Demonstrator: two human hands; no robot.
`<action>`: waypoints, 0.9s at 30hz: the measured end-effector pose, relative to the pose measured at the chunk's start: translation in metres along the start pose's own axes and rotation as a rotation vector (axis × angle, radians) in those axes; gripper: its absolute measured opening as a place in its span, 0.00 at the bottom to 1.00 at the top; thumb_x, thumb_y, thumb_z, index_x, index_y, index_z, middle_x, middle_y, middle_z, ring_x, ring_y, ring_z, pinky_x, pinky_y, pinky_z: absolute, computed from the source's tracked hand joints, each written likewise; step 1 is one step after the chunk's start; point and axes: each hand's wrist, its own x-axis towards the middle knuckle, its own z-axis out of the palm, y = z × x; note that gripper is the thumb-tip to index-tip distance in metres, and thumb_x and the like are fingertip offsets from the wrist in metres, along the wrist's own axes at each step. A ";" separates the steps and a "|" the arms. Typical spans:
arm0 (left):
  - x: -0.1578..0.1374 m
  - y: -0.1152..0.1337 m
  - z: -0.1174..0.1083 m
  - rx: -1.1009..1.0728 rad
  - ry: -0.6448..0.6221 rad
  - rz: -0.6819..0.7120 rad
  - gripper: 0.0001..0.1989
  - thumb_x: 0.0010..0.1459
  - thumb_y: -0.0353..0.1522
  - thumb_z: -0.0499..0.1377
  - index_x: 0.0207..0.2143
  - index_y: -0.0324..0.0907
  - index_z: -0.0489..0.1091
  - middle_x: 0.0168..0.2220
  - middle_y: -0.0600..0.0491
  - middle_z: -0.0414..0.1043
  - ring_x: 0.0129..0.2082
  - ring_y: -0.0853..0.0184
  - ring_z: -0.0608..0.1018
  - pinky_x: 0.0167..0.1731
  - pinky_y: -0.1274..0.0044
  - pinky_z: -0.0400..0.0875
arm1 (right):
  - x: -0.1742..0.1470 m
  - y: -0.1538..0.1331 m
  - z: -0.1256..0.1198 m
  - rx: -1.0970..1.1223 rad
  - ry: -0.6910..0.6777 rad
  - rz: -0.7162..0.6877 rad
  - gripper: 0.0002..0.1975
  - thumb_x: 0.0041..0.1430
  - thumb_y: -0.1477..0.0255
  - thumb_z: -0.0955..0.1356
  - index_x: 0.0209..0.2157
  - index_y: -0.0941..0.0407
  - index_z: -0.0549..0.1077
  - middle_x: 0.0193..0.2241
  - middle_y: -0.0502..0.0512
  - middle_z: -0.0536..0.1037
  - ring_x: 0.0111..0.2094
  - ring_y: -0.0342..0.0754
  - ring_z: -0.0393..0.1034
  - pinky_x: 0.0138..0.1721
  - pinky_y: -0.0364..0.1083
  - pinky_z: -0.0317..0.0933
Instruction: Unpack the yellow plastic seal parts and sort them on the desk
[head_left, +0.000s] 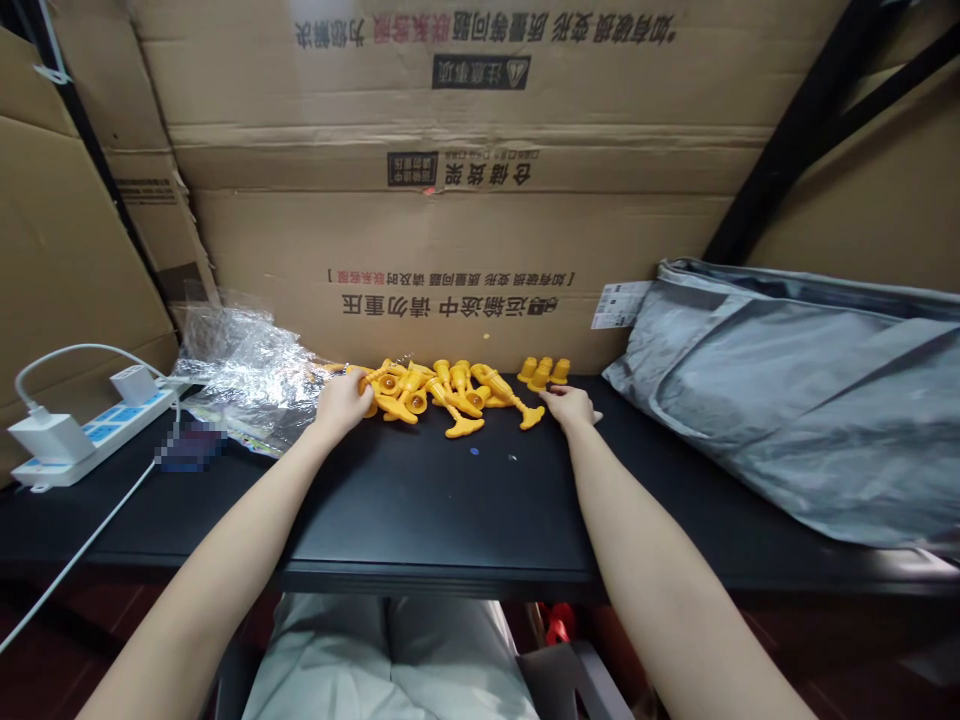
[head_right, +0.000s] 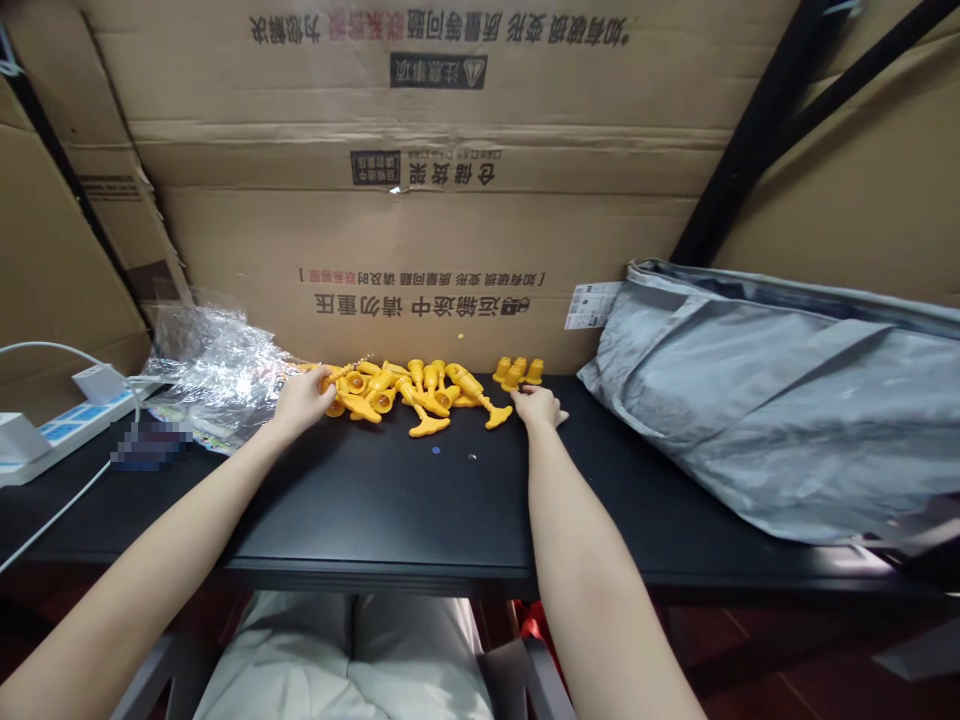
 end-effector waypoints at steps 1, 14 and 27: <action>0.001 -0.001 0.001 -0.017 0.012 -0.009 0.17 0.56 0.32 0.52 0.47 0.43 0.72 0.36 0.49 0.77 0.38 0.61 0.77 0.38 0.74 0.68 | 0.001 0.000 0.002 0.006 -0.006 -0.028 0.12 0.49 0.67 0.71 0.35 0.58 0.78 0.41 0.63 0.79 0.48 0.61 0.67 0.52 0.61 0.51; 0.008 -0.015 0.010 -0.366 0.087 0.001 0.19 0.52 0.24 0.52 0.44 0.44 0.73 0.37 0.53 0.77 0.33 0.68 0.76 0.41 0.76 0.70 | 0.000 0.002 0.006 -0.134 -0.042 -0.121 0.14 0.52 0.70 0.66 0.39 0.51 0.79 0.45 0.56 0.78 0.51 0.57 0.67 0.51 0.56 0.55; 0.017 -0.017 0.017 -0.948 0.003 -0.291 0.17 0.55 0.25 0.50 0.47 0.41 0.67 0.43 0.47 0.72 0.23 0.74 0.76 0.28 0.77 0.74 | -0.004 0.002 0.005 -0.141 -0.035 -0.131 0.13 0.51 0.72 0.65 0.37 0.52 0.80 0.44 0.57 0.79 0.49 0.58 0.69 0.49 0.56 0.58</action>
